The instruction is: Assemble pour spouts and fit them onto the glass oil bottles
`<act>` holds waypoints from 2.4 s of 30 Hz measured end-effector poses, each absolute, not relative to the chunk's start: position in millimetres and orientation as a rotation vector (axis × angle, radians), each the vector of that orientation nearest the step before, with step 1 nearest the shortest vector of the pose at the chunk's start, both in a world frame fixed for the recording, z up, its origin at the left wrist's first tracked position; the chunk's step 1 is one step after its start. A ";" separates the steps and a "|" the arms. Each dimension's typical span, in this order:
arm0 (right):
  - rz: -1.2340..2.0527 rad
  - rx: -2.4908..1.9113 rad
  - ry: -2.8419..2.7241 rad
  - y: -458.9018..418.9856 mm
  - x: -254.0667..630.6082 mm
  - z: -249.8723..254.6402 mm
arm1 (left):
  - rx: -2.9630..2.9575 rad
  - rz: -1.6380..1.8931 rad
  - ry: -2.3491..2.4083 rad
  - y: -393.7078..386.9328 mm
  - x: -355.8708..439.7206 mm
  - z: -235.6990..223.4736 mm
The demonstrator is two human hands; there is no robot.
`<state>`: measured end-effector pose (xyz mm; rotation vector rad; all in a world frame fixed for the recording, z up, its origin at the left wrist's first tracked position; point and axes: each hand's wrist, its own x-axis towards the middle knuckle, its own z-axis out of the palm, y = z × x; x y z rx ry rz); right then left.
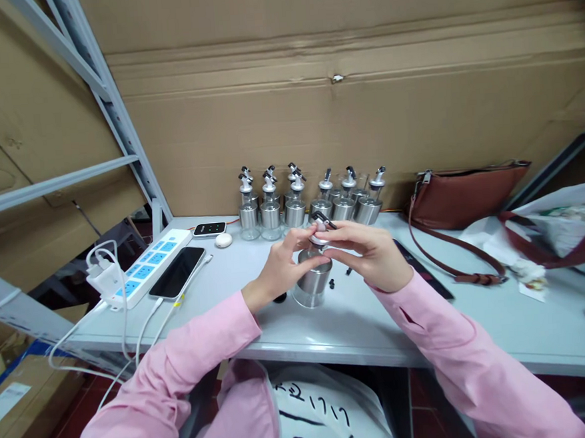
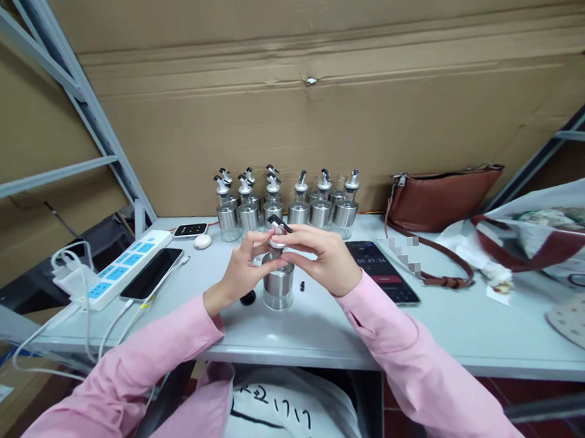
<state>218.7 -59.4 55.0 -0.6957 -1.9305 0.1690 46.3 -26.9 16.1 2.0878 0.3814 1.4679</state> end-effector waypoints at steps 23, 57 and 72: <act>-0.403 -1.212 -1.611 12.9 252.8 27.4 | 2.063 1.514 1.025 18.5 11.3 33.9; -0.454 -1.726 -2.142 41.4 240.8 19.7 | 2.656 0.422 1.369 23.7 -8.0 28.8; -0.158 -1.327 -1.655 15.8 261.4 10.5 | 2.724 0.364 1.128 15.7 2.5 20.3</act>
